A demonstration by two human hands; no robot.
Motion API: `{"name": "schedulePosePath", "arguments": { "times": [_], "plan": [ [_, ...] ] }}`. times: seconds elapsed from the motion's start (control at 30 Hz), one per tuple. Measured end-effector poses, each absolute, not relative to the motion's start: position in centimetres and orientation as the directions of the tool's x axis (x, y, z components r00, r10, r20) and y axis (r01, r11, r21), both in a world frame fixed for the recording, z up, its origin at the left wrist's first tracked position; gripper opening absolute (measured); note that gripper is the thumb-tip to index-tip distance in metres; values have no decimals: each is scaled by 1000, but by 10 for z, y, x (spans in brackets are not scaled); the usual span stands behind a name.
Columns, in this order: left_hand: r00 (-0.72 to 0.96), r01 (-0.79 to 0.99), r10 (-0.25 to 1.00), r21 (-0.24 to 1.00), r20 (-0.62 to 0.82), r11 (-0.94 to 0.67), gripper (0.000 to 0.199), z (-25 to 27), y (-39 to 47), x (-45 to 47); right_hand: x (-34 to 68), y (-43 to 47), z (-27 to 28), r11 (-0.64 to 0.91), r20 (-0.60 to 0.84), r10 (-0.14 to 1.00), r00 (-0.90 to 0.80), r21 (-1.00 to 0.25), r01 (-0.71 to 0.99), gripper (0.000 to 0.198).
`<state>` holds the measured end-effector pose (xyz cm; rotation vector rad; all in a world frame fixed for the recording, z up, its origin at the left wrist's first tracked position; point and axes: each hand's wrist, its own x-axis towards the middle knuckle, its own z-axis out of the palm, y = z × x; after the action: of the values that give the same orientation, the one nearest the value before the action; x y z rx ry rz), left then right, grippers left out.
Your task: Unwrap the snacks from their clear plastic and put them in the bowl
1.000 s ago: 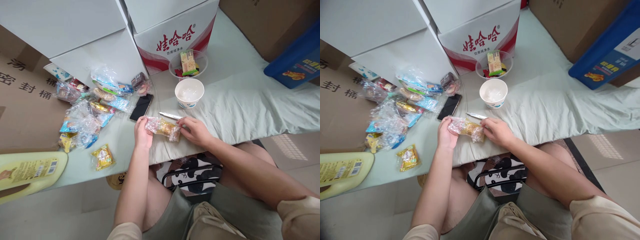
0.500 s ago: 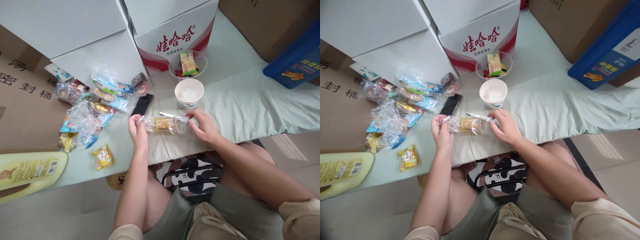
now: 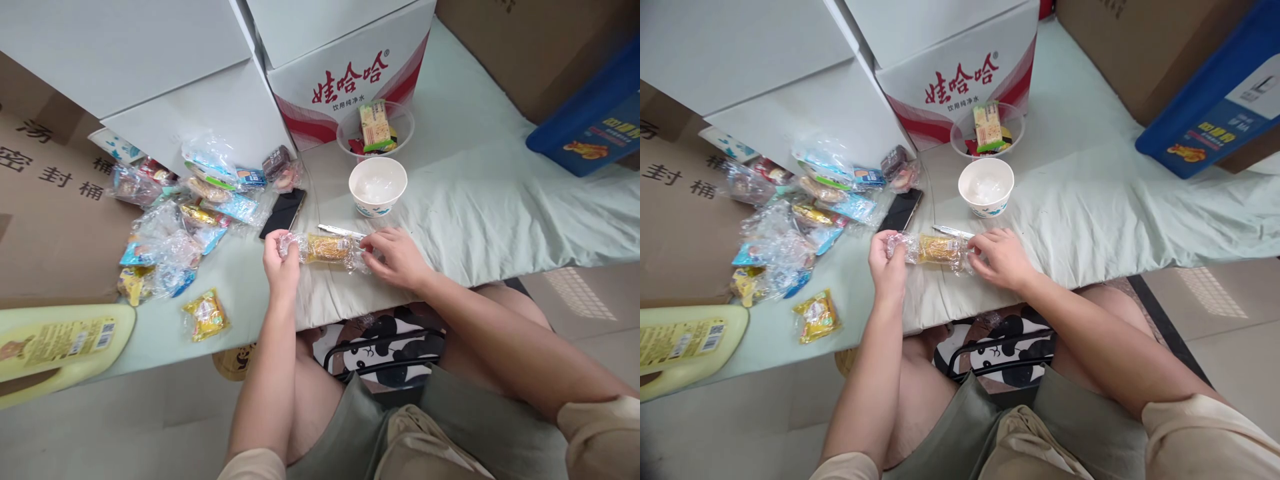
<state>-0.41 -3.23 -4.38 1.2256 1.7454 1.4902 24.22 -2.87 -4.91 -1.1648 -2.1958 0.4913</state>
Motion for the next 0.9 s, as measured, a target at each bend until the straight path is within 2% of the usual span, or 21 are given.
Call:
{"name": "schedulePosePath", "arguments": {
  "times": [0.17,0.4,0.7,0.9],
  "plan": [
    [-415,290,902,957,116,10,17,-45,-33,-3,240,-31,-51,569,290,816,-500,-558,604,12],
    [-278,393,957,919,86,31,9,-42,-37,1,239,-32,-53,567,321,822,-471,-548,615,12],
    [-250,392,964,920,87,19,8,-43,-37,0,240,-32,-49,586,302,796,-525,-603,541,14],
    [-222,428,972,903,69,34,5,-42,-37,1,240,-31,-51,603,319,784,-533,-595,531,15]
  ]
}}
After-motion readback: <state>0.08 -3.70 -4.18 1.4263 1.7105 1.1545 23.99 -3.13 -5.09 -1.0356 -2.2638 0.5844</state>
